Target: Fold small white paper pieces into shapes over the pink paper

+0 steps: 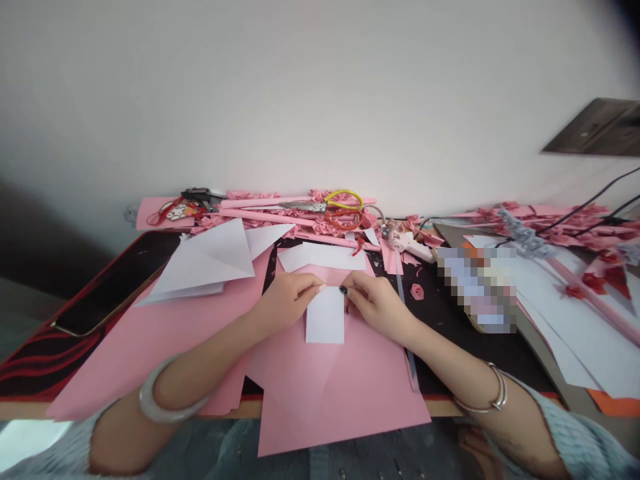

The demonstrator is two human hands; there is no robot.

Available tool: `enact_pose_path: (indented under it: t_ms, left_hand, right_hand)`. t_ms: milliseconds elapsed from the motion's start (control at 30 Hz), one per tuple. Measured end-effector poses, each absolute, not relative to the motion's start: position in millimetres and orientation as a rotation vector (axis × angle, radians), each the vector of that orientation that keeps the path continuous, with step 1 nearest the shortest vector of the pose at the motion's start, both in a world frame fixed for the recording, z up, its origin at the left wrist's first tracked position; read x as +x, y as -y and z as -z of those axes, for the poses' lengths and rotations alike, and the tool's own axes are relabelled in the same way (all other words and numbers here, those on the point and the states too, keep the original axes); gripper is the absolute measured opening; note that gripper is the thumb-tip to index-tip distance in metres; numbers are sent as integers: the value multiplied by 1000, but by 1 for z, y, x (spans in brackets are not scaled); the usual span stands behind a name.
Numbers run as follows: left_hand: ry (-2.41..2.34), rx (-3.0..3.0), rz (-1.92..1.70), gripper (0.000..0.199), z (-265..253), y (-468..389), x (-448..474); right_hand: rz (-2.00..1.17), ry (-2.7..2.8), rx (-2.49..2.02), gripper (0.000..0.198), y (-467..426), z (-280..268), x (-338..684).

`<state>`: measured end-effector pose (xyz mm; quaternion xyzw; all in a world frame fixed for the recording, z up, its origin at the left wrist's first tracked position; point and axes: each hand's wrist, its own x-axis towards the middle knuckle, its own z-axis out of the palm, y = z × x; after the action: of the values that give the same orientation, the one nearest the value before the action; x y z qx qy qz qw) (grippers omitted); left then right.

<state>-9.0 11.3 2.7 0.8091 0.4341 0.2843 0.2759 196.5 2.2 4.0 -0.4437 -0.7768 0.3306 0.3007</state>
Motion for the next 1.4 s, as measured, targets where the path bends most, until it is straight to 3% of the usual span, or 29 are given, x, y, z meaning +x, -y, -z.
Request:
enact_pose_path:
  t_ms: [200, 333, 633, 767, 900, 1000, 1067, 1400]
  left_hand:
    - [-1171, 1838, -932, 27, -2, -21, -19]
    - [-1067, 1690, -824, 28, -3, -18, -12]
    - [-949, 1487, -757, 32, -2, -12, -5]
    - [-753, 1294, -809, 43, 1, -13, -5]
    - [-734, 1290, -828, 51, -2, -12, -3]
    - [-790, 1304, -866, 65, -5, -12, -1]
    - [-791, 1325, -881, 73, -5, -11, 0]
    - [-876, 1424, -957, 85, -7, -7, -1]
  right_hand:
    - [-771, 1901, -1245, 17, -11, -2, 208]
    - [-775, 2057, -1061, 41, -5, -5, 200]
    - [-884, 1858, -1096, 9, 1, -3, 191]
    - [-981, 1750, -1125, 27, 2, -6, 192]
    - [-1124, 1606, -1086, 7, 0, -5, 191]
    - [-1210, 1481, -1020, 29, 0, -3, 190]
    - [-1216, 1445, -989, 32, 0, -3, 189]
    - [-1157, 1519, -969, 14, 1, -6, 191]
